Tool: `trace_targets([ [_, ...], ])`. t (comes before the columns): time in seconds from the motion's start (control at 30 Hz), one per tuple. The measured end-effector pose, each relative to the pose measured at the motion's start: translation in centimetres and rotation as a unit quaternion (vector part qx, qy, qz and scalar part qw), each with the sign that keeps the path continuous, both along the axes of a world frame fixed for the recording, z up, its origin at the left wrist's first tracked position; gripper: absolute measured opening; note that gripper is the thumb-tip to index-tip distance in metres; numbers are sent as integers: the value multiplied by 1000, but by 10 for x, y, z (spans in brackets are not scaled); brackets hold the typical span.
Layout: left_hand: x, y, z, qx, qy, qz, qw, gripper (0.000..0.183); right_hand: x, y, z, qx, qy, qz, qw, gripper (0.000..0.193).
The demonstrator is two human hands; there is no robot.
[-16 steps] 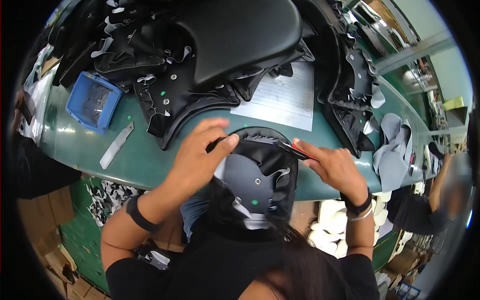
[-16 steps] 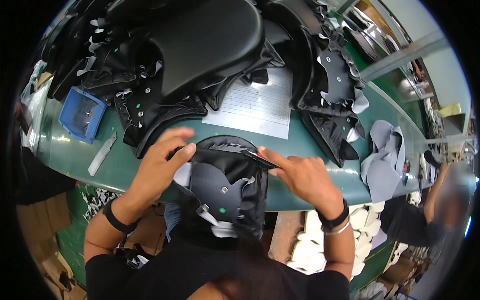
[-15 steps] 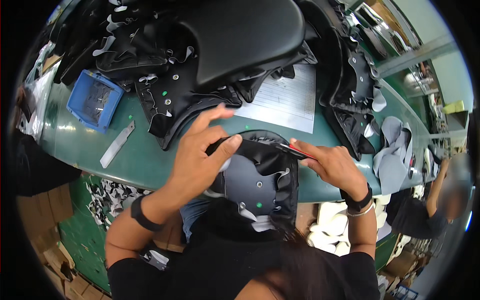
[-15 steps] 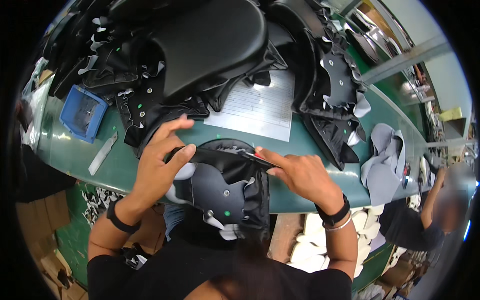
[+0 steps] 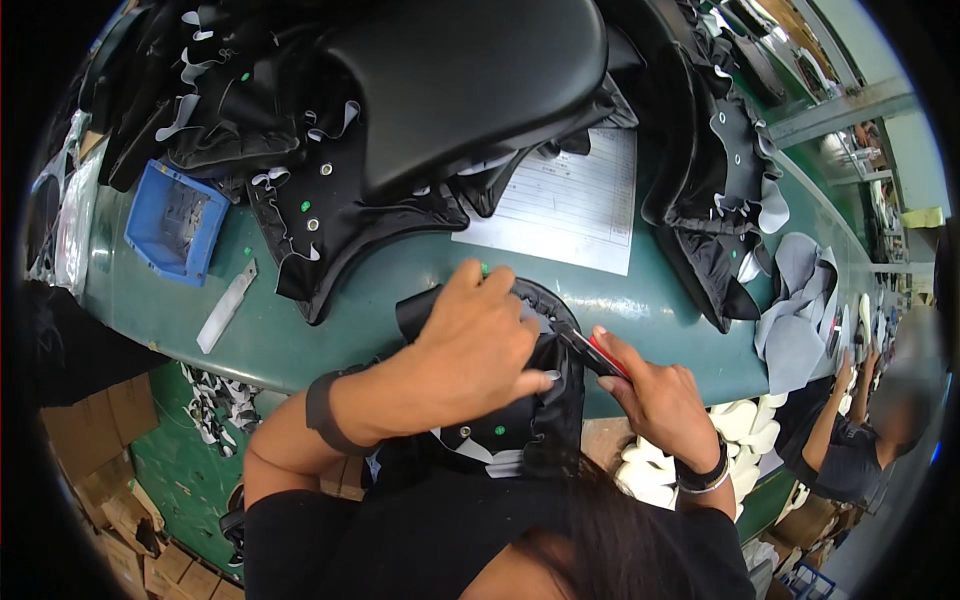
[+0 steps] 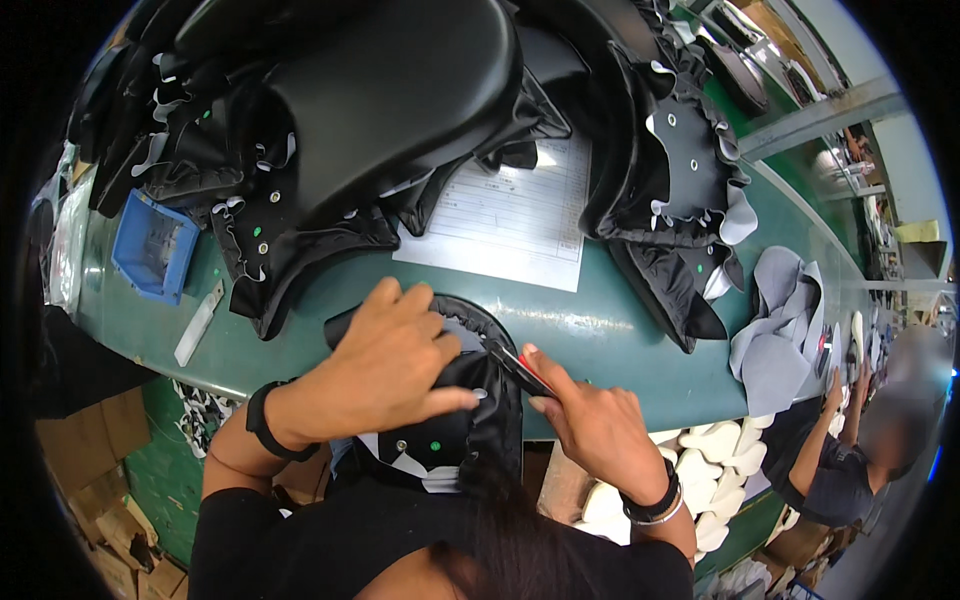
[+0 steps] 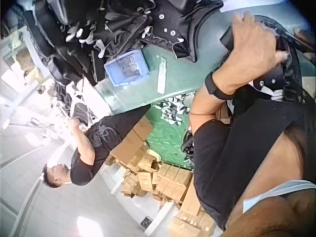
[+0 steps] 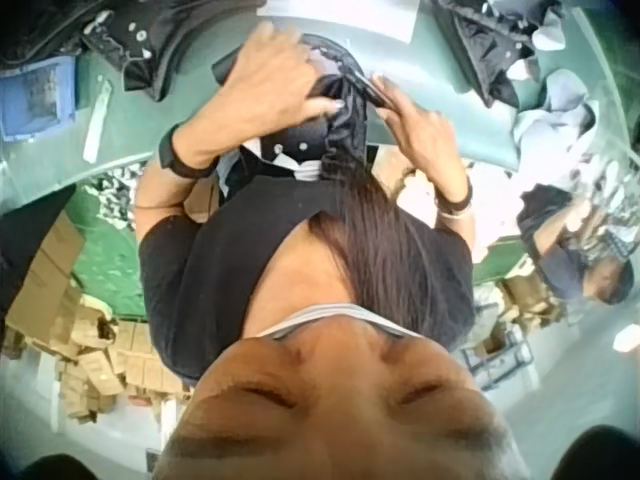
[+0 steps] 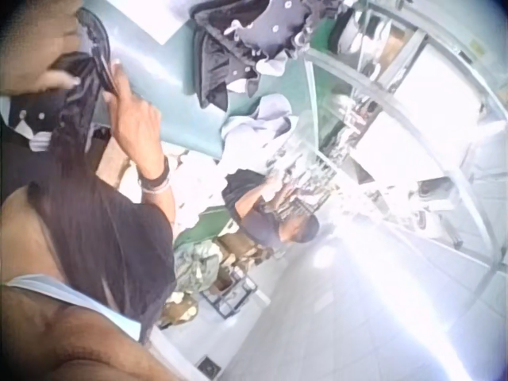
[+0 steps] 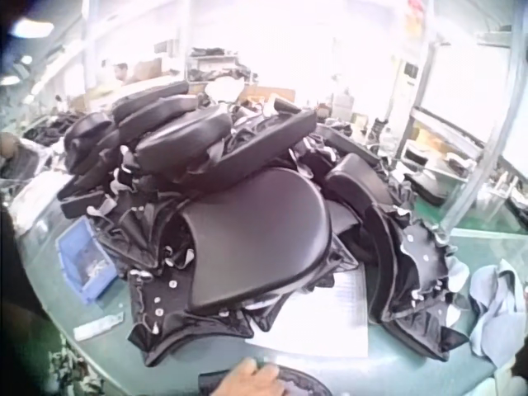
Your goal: The person trims excess fabric and padding from black padded components using a utility knife.
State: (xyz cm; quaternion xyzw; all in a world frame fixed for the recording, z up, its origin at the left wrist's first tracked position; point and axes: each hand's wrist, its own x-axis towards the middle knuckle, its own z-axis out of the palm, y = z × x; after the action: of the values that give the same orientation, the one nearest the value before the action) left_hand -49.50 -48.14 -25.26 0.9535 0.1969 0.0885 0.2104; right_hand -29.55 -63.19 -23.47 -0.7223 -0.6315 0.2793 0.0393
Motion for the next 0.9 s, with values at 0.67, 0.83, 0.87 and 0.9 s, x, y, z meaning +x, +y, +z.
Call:
trace_targets([
  [0.67,10,-24,-20,-58,-16,7,998,18,-3,-8,2,30,-31,53,998,50],
  [0.83,16,-19,-40,-326,-138,43,934,19,-15,-42,5,-9,25,35,999,53],
  [0.87,15,-17,-32,-473,-108,105,868,20,-17,-57,-1,34,36,41,998,54],
  [0.9,15,-16,-26,-537,-131,150,819,19,-18,-70,-5,76,45,48,995,55],
])
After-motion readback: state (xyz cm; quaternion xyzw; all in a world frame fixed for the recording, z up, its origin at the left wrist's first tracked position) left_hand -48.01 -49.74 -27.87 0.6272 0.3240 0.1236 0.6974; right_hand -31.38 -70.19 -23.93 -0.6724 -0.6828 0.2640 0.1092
